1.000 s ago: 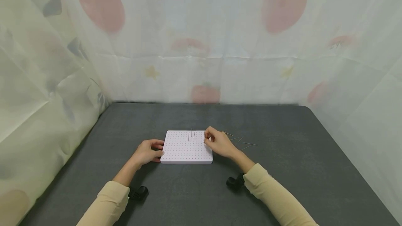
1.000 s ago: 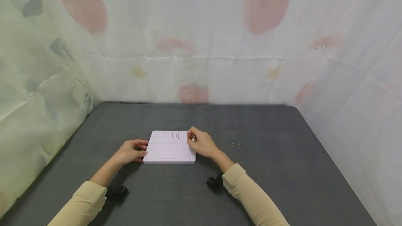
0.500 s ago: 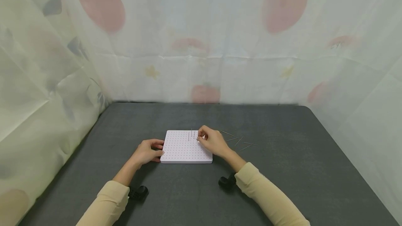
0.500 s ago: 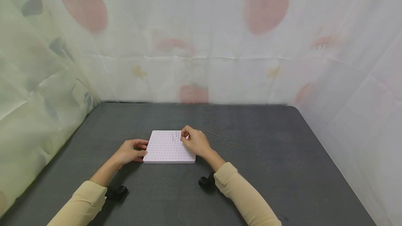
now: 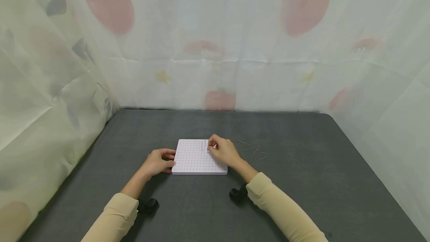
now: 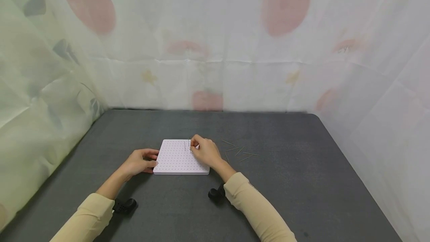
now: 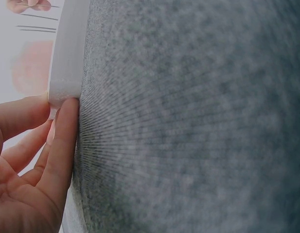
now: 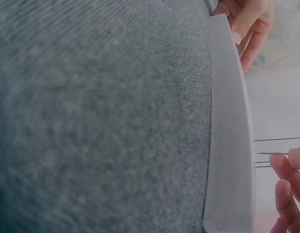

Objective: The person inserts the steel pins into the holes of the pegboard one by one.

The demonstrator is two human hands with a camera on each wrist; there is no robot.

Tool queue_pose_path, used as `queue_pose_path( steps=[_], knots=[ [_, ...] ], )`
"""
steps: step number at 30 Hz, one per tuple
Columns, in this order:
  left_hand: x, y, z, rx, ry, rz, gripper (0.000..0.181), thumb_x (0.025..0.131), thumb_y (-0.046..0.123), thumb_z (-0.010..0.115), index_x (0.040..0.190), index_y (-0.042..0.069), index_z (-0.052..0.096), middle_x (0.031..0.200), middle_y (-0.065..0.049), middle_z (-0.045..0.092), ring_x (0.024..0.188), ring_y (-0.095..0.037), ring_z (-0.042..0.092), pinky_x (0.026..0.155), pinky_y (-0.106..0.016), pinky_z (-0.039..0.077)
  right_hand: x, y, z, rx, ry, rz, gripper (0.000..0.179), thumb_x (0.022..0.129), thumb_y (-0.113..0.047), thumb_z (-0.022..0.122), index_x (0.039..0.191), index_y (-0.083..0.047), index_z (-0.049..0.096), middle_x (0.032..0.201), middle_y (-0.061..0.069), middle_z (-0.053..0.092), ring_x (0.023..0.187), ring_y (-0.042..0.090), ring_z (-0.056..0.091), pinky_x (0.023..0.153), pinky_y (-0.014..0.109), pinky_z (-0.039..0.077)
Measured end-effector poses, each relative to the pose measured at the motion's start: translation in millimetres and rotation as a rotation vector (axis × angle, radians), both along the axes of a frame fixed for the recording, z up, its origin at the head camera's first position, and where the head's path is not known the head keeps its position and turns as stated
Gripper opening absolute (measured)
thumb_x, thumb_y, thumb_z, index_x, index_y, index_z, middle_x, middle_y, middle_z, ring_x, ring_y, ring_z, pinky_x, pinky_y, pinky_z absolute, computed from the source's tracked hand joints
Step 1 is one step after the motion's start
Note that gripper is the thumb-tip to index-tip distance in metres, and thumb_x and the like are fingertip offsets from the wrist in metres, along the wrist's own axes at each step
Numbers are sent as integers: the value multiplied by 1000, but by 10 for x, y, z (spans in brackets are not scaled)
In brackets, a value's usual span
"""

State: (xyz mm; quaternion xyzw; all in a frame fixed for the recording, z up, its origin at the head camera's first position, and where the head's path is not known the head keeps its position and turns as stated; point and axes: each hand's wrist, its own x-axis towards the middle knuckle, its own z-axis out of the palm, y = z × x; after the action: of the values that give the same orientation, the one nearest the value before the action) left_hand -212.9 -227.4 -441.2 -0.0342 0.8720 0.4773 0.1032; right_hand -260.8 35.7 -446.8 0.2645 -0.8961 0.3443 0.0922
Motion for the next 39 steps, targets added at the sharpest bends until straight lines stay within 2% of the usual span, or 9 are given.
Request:
queue_pose_path(
  steps=[15,26,33,39],
  knots=[
    [24,-7,11,1,14,-13,50,87,1,70,134,-7,54,116,-25,62,81,-17,69,68,-35,63,5,-29,-10,44,-20,-22,5,90,-13,65,92,-15,62,87,-2,72,74,8,57,62,17,41],
    [23,0,14,4,2,-4,49,87,1,69,134,-6,55,117,-24,62,81,-17,69,68,-34,63,-2,-41,-44,68,12,-10,5,89,-12,66,91,-15,63,84,-1,71,73,9,60,62,18,42],
    [23,0,23,5,14,-10,49,87,1,70,133,-7,55,116,-25,62,81,-17,68,68,-35,63,-3,-42,-32,101,-6,-12,4,89,-12,65,93,-13,65,84,-1,71,73,8,59,62,17,42],
    [27,-2,28,5,8,-9,49,87,1,70,133,-7,54,116,-25,62,80,-16,68,68,-35,63,21,-8,-3,114,-13,-14,4,91,-14,66,95,-15,66,87,-2,72,77,10,63,65,20,47]
  ],
)
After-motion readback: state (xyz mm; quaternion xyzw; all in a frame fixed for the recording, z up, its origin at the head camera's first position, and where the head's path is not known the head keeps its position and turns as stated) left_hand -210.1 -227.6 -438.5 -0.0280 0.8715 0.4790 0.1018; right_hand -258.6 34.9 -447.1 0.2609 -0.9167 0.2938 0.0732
